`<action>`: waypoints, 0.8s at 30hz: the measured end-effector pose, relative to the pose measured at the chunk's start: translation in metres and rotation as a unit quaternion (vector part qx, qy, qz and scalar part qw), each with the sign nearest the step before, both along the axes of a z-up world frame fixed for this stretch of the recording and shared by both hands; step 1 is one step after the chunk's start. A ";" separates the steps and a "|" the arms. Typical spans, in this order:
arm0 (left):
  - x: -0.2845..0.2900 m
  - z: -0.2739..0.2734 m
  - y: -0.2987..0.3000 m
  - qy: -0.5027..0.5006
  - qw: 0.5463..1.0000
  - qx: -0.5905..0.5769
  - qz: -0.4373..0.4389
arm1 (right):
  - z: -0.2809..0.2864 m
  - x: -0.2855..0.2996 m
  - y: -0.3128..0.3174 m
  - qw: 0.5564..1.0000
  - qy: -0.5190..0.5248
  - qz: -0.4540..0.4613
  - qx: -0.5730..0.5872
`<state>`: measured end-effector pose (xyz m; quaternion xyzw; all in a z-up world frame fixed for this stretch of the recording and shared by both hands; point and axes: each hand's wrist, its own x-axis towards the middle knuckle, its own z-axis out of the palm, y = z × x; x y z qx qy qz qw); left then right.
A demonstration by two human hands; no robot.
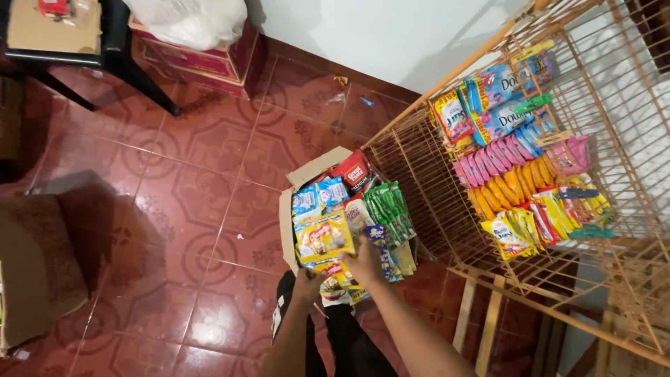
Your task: Packing snack packets from a bin and a shelf into cardboard boxes.
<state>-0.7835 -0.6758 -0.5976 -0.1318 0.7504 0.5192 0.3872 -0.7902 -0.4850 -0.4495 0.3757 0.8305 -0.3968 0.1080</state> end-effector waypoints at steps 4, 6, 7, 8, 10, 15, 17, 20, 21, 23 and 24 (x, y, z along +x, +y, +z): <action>0.008 0.006 -0.004 -0.076 0.989 0.090 0.089 | -0.009 0.009 0.005 0.996 0.005 0.077 -0.041; 0.013 0.025 -0.006 -0.038 0.987 0.110 0.109 | -0.008 0.020 0.005 0.990 0.062 0.125 -0.035; 0.008 0.042 -0.003 0.027 0.995 0.050 0.082 | 0.001 0.019 0.007 0.987 0.093 0.101 -0.082; 0.002 0.060 0.000 0.092 0.994 -0.011 0.053 | 0.009 0.019 0.009 0.981 0.122 0.077 -0.129; -0.005 0.061 -0.003 -0.006 0.994 0.036 0.107 | 0.041 0.011 0.017 0.986 0.053 0.023 -0.155; 0.000 0.037 -0.001 -0.197 0.961 0.070 0.182 | 0.072 0.037 0.061 0.986 0.008 -0.083 -0.142; 0.003 0.032 0.000 -0.206 0.943 0.193 0.179 | 0.105 0.035 0.068 0.953 0.089 -0.206 -0.203; 0.004 0.019 0.010 -0.105 0.984 0.136 0.041 | 0.130 0.044 0.075 0.922 0.080 -0.291 -0.244; 0.005 0.029 0.010 -0.100 0.985 0.138 0.037 | 0.128 0.057 0.078 0.921 0.086 -0.293 -0.243; 0.001 0.051 0.009 0.035 0.979 0.192 0.064 | 0.124 0.077 0.084 0.914 0.109 -0.290 -0.264; -0.004 0.067 0.004 0.043 0.978 0.195 0.060 | 0.123 0.087 0.084 0.912 0.118 -0.288 -0.265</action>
